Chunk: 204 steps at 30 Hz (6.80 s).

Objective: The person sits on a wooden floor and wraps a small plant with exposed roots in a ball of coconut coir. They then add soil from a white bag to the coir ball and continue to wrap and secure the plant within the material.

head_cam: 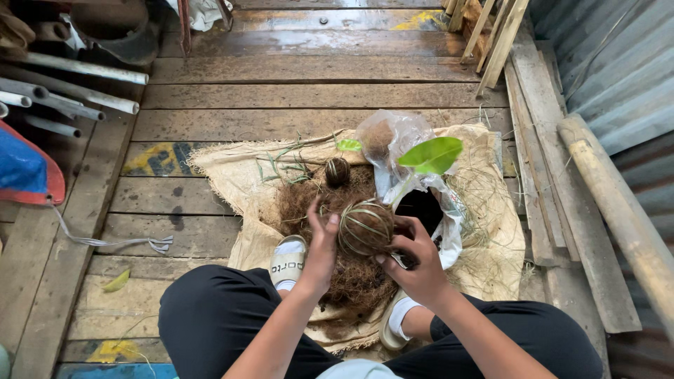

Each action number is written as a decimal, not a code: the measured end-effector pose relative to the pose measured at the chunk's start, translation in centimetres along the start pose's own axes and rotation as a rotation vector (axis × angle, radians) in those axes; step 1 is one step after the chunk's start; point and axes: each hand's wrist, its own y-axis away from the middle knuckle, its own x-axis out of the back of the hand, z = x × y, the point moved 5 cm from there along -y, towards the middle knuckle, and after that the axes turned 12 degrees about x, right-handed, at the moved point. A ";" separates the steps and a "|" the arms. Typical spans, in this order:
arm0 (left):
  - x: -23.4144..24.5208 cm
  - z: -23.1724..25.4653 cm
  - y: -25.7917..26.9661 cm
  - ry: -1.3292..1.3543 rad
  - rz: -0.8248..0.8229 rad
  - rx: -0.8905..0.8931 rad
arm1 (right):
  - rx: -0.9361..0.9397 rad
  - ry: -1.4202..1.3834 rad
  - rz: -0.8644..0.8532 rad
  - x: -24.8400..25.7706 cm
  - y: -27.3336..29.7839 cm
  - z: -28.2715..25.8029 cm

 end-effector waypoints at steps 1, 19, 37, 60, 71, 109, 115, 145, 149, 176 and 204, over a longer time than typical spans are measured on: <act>0.0 0.2 0.0 0.061 0.050 -0.053 | 0.023 0.009 0.018 0.0 0.0 0.0; -4.1 6.3 4.5 -0.152 -0.225 -0.333 | -0.089 0.140 0.044 1.3 -3.7 -2.3; -2.7 7.7 5.5 -0.247 -0.096 -0.328 | -0.235 0.164 0.152 -0.2 -1.6 -3.0; -3.3 5.6 4.7 -0.149 -0.236 -0.215 | 0.007 0.240 0.108 0.2 -1.1 -2.6; -4.0 5.9 5.4 -0.178 -0.236 -0.258 | -0.089 0.266 0.144 -0.1 -0.7 -2.1; -3.6 5.5 5.5 -0.353 -0.131 -0.255 | -0.319 -0.331 0.166 -0.5 1.4 0.9; -3.5 4.7 5.0 -0.319 -0.130 -0.263 | -0.263 0.066 0.134 1.5 0.2 -0.4; -4.3 6.5 5.9 -0.701 0.089 -0.218 | 0.043 0.482 -0.209 0.1 -0.5 -2.4; -4.3 5.7 5.7 -0.559 0.008 -0.189 | 0.075 0.485 -0.159 -0.1 -0.5 -2.5; -4.1 3.7 4.4 -0.179 -0.218 -0.261 | -0.613 -0.773 0.322 -2.1 5.7 6.5; 8.2 8.9 -9.4 -0.816 0.225 -0.056 | -0.304 0.222 -0.766 -1.7 0.9 -2.0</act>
